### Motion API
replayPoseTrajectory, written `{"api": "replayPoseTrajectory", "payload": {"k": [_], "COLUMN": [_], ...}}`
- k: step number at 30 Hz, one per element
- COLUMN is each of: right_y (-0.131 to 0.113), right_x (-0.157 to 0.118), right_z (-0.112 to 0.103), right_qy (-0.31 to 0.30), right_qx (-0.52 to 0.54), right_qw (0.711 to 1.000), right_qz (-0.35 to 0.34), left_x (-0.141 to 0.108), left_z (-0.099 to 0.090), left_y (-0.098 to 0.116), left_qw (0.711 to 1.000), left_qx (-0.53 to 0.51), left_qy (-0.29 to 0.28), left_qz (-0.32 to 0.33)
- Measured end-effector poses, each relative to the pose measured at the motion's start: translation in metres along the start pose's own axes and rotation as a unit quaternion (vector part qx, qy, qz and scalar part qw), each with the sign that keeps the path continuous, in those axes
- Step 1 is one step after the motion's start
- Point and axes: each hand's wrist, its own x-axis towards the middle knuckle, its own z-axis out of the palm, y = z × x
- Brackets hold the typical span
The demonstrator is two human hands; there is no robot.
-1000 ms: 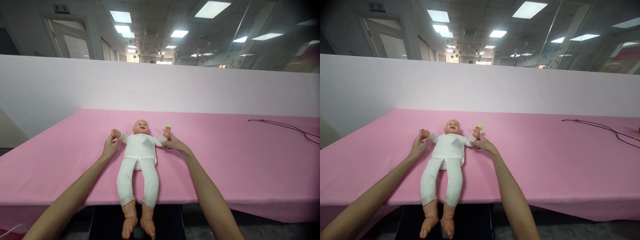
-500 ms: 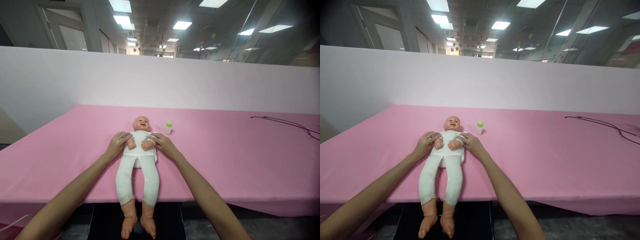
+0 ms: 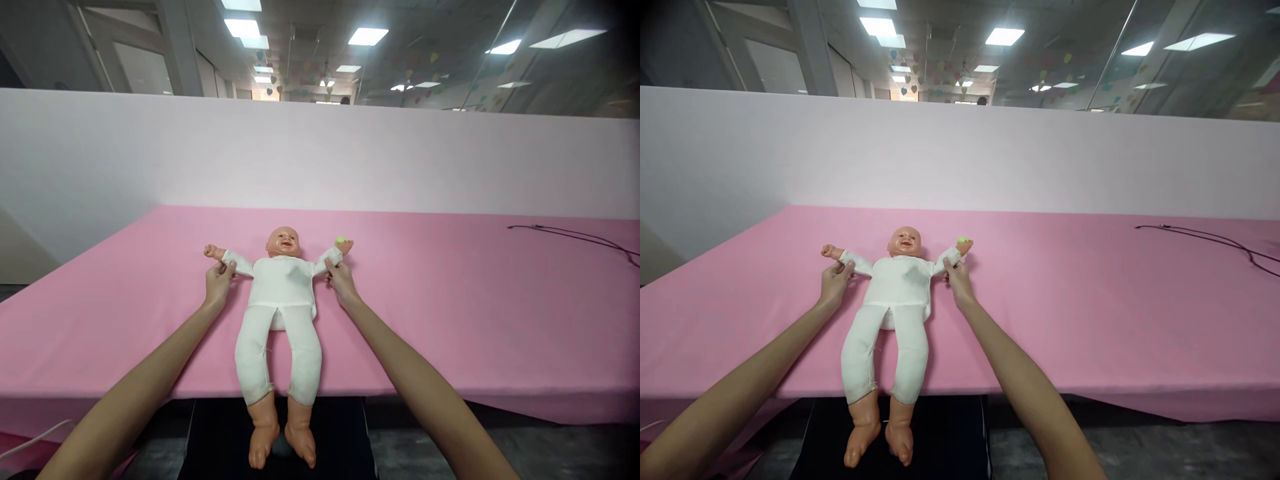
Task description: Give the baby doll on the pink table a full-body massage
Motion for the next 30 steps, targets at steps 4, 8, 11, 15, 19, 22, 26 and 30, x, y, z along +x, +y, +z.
{"api": "replayPoseTrajectory", "payload": {"k": [4, 8, 11, 15, 19, 22, 26, 30], "right_y": [-0.005, -0.013, -0.016, -0.016, -0.008, -0.001, 0.003, -0.003], "right_x": [-0.003, -0.007, -0.011, -0.012, -0.006, 0.002, 0.008, 0.005], "right_z": [0.002, 0.002, 0.002, 0.004, 0.006, 0.003, -0.003, -0.004], "right_qy": [-0.053, -0.180, -0.249, -0.258, -0.175, -0.086, -0.026, -0.061], "right_qx": [-0.030, -0.111, -0.163, -0.181, -0.109, -0.040, 0.047, 0.040], "right_qw": [0.996, 0.963, 0.927, 0.921, 0.963, 0.990, 0.997, 0.994], "right_qz": [-0.071, -0.168, -0.226, -0.228, -0.174, -0.105, -0.056, -0.077], "left_x": [-0.003, -0.011, -0.014, -0.016, -0.015, -0.009, 0.002, 0.004], "left_z": [0.001, 0.005, 0.008, 0.010, 0.009, 0.006, 0.001, -0.001], "left_y": [0.004, 0.006, 0.007, 0.008, 0.006, 0.001, -0.008, -0.009], "left_qw": [0.990, 0.933, 0.871, 0.857, 0.936, 0.988, 0.999, 0.999], "left_qx": [0.096, 0.230, 0.280, 0.284, 0.217, 0.093, -0.049, -0.006], "left_qy": [-0.032, -0.129, -0.195, -0.206, -0.116, -0.029, 0.003, -0.023], "left_qz": [0.098, 0.246, 0.353, 0.377, 0.253, 0.122, -0.018, 0.043]}}
